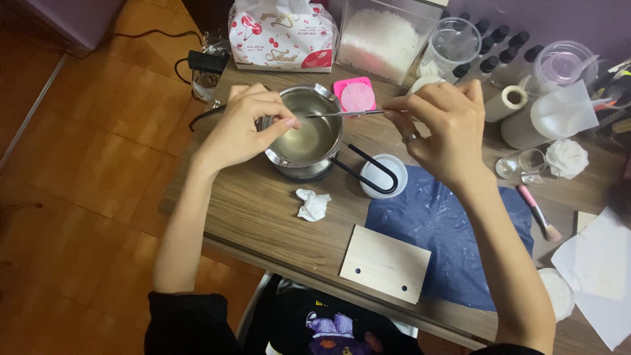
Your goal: Scraping wax residue from a mat and pouring melted wax into a container.
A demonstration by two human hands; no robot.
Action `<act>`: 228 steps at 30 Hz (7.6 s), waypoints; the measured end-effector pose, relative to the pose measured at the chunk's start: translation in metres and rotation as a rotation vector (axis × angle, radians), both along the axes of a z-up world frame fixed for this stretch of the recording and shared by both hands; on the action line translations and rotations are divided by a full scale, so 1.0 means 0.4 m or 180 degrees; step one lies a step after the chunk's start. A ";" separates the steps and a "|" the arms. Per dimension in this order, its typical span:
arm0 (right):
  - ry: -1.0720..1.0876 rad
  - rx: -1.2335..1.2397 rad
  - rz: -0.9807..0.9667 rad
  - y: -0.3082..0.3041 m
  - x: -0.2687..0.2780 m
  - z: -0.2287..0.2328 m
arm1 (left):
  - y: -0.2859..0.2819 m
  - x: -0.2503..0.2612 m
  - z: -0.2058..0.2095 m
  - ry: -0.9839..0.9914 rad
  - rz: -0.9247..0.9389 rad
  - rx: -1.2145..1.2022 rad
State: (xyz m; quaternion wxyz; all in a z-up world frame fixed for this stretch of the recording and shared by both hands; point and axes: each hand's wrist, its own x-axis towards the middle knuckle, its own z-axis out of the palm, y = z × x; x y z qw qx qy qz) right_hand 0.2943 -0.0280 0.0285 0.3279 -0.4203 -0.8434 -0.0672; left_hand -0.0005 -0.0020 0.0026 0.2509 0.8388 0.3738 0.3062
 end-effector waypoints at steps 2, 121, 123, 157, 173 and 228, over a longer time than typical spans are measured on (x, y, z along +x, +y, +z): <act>0.0037 0.0027 0.0134 0.002 -0.008 0.001 | -0.002 0.004 0.005 0.0038 -0.0055 -0.0015; 0.0131 -0.0940 -0.1680 -0.299 0.484 -0.420 | -0.414 0.349 -0.357 -0.0084 -0.0044 0.0581; -0.0018 -0.0926 -0.1623 -0.297 0.490 -0.414 | -0.413 0.348 -0.354 -0.0056 -0.0014 0.0558; 0.0188 -0.1339 -0.1835 -0.377 0.386 -0.393 | -0.401 0.348 -0.347 -0.0027 -0.0195 0.0661; -0.0407 -0.1093 -0.2375 -0.507 0.138 -0.413 | -0.405 0.359 -0.349 0.0006 -0.0305 0.0632; 0.0780 -0.2600 -0.1478 -0.503 0.113 -0.447 | -0.405 0.358 -0.355 0.0072 -0.0453 0.0511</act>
